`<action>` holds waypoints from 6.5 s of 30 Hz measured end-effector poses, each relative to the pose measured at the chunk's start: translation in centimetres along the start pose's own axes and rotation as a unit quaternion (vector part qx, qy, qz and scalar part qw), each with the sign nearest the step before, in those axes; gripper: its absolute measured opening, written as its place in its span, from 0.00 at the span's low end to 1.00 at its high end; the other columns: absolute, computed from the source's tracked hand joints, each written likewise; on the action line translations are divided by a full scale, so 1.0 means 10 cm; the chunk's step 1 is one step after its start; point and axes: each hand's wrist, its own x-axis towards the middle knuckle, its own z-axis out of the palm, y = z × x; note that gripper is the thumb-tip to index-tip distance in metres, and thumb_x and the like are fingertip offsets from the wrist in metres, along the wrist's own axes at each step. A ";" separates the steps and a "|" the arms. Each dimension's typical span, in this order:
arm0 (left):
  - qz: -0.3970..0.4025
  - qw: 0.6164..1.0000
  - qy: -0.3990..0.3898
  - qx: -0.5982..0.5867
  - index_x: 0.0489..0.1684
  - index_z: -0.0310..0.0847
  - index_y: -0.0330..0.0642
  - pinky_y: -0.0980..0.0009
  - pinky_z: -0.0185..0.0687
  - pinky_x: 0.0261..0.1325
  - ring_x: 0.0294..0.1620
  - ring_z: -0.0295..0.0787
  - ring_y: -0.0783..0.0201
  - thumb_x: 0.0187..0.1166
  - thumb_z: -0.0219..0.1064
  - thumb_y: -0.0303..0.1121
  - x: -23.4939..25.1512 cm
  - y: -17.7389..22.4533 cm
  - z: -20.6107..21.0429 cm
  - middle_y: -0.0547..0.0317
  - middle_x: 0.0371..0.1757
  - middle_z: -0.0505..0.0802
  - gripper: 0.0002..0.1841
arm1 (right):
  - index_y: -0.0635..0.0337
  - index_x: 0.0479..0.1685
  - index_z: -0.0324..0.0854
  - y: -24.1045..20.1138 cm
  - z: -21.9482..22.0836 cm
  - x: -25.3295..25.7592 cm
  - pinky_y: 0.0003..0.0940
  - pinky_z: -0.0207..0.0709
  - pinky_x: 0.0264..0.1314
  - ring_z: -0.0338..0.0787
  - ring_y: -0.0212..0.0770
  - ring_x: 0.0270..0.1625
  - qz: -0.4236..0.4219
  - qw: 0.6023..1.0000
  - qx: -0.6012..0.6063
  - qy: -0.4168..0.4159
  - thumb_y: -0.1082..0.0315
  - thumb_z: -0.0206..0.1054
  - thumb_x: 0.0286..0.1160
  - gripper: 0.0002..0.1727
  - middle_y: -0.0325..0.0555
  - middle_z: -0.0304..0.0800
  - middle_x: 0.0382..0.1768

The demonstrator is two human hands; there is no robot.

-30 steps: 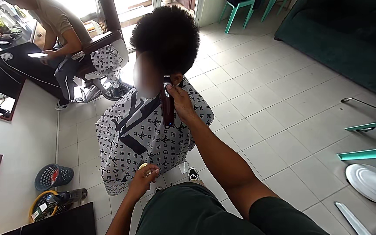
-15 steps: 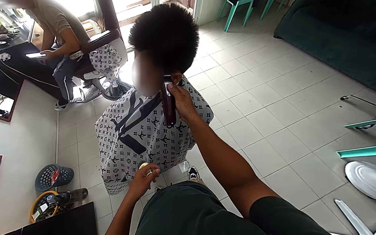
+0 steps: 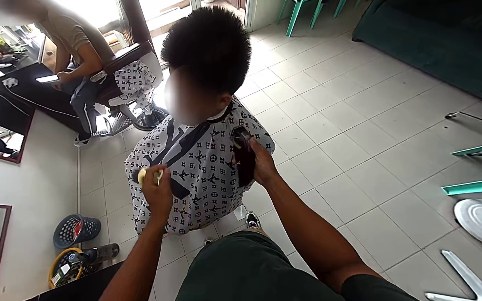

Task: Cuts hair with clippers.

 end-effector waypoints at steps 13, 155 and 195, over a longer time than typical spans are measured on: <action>-0.097 0.909 -0.402 -0.050 0.56 0.84 0.39 0.78 0.76 0.23 0.25 0.85 0.73 0.89 0.61 0.35 1.27 1.16 0.88 0.60 0.35 0.93 0.11 | 0.67 0.67 0.66 0.13 -0.27 -0.61 0.30 0.86 0.29 0.86 0.35 0.24 0.051 0.997 0.031 0.040 0.59 0.67 0.73 0.28 0.40 0.84 0.28; -0.319 0.910 -0.124 -0.234 0.60 0.80 0.34 0.76 0.84 0.24 0.36 0.96 0.65 0.89 0.49 0.22 -0.86 -0.27 -0.14 0.51 0.47 0.97 0.13 | 0.69 0.62 0.77 -0.56 0.87 0.72 0.44 0.89 0.50 0.92 0.46 0.42 -0.006 0.994 -0.109 -0.028 0.51 0.52 0.93 0.26 0.55 0.88 0.44; -0.317 0.910 -0.140 -0.225 0.60 0.80 0.34 0.76 0.84 0.24 0.36 0.96 0.65 0.89 0.49 0.23 -0.90 -0.30 -0.11 0.50 0.48 0.97 0.14 | 0.70 0.62 0.76 -0.46 1.07 0.71 0.45 0.89 0.50 0.93 0.48 0.45 0.019 0.997 -0.071 -0.015 0.51 0.58 0.90 0.25 0.58 0.89 0.46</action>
